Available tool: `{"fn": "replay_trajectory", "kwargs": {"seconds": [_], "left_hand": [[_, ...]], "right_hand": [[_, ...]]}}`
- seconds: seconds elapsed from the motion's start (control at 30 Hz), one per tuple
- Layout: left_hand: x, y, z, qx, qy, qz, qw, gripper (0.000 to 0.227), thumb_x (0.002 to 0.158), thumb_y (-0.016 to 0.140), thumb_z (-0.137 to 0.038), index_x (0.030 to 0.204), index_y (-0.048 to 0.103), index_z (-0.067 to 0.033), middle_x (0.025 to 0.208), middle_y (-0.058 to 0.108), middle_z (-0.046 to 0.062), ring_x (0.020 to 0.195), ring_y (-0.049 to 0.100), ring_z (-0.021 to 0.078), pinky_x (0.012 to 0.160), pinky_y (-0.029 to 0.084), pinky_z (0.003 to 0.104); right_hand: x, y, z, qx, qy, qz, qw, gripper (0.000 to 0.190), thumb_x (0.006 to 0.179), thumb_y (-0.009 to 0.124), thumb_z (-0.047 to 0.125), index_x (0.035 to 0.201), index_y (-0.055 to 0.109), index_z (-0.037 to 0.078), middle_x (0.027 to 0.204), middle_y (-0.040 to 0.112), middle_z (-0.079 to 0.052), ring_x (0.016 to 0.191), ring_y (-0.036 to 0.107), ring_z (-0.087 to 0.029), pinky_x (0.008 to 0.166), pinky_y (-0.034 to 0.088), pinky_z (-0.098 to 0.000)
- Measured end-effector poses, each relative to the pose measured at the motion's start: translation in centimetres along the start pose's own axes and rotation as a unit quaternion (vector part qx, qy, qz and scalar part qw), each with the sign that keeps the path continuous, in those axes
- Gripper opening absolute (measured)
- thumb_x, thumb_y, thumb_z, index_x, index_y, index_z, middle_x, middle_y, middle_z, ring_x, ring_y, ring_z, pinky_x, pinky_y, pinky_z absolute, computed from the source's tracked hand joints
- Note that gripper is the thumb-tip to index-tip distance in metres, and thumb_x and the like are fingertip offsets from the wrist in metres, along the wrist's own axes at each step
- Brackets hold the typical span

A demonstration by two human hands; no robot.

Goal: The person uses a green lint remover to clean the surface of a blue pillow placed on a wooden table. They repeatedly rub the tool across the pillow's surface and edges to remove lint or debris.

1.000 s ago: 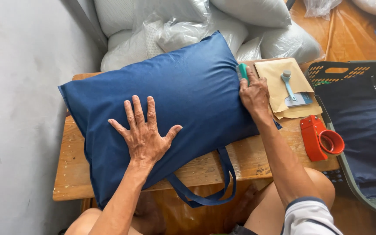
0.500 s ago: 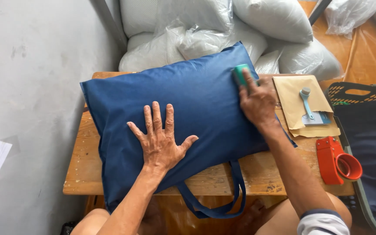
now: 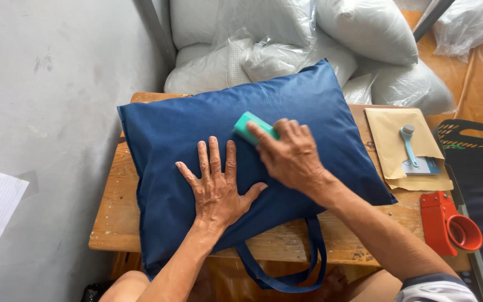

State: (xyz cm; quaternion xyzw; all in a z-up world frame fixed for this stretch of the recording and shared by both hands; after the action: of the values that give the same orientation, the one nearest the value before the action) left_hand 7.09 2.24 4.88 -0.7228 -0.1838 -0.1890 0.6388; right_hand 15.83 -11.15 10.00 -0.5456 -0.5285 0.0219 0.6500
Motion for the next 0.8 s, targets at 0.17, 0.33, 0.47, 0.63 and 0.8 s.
{"fn": "replay_trajectory", "kwargs": {"seconds": [0.17,0.33,0.47,0.63,0.8], "left_hand": [[-0.2,0.2,-0.1,-0.018,-0.005,-0.003,1.0,0.11,0.084,0.051,-0.083,0.162,0.027,-0.0099,0.164,0.019,0.03,0.152,0.016,0.0516,0.101,0.005,0.088],[-0.1,0.1,-0.4,-0.016,-0.006,-0.008,1.0,0.111,0.084,0.051,-0.084,0.162,0.025,-0.0092,0.165,0.017,0.031,0.153,0.013,0.0518,0.102,0.003,0.088],[-0.1,-0.5,-0.8,0.013,-0.001,-0.018,1.0,0.113,0.082,0.058,-0.081,0.162,0.023,-0.0088,0.163,0.02,0.032,0.151,0.02,0.0531,0.099,0.012,0.089],[-0.2,-0.3,-0.5,0.015,-0.003,-0.026,1.0,0.114,0.082,0.058,-0.079,0.163,0.021,-0.0098,0.164,0.02,0.032,0.151,0.021,0.0528,0.098,0.013,0.09],[0.1,0.1,-0.2,0.008,0.0,-0.002,1.0,0.109,0.084,0.051,-0.083,0.16,0.029,-0.0081,0.161,0.023,0.032,0.151,0.02,0.0535,0.097,0.015,0.089]], "right_hand": [[-2.7,6.0,-15.6,-0.083,0.226,0.063,0.969,0.049,0.095,0.063,0.039,0.142,0.069,0.031,0.102,0.06,-0.02,0.091,0.061,-0.042,0.074,0.047,-0.0504],[0.0,6.4,-15.9,-0.077,0.33,0.152,0.928,0.048,0.1,0.06,0.038,0.144,0.063,0.02,0.113,0.059,-0.029,0.102,0.063,-0.052,0.081,0.048,-0.0561],[6.8,4.6,-2.6,0.007,0.095,0.032,0.995,0.046,0.094,0.066,0.037,0.139,0.066,0.031,0.092,0.058,-0.015,0.082,0.063,-0.036,0.068,0.052,-0.0453],[8.4,8.7,-0.7,0.065,0.024,0.105,0.992,0.045,0.095,0.058,0.036,0.14,0.062,0.037,0.096,0.058,-0.013,0.087,0.061,-0.034,0.073,0.045,-0.044],[4.8,10.9,-14.5,-0.028,0.204,0.236,0.95,0.044,0.097,0.055,0.042,0.14,0.062,0.05,0.11,0.063,-0.012,0.116,0.059,-0.036,0.094,0.041,-0.0533]]}}
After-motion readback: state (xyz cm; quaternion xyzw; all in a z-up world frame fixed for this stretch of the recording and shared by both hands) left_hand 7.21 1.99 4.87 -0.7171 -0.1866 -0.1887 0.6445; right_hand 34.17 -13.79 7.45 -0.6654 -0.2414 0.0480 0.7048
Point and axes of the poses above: each hand's wrist, its own x-axis towards the middle knuckle, its own y-axis out of the palm, z = x × y, the point moved 6 cm from there along x, towards the middle knuckle
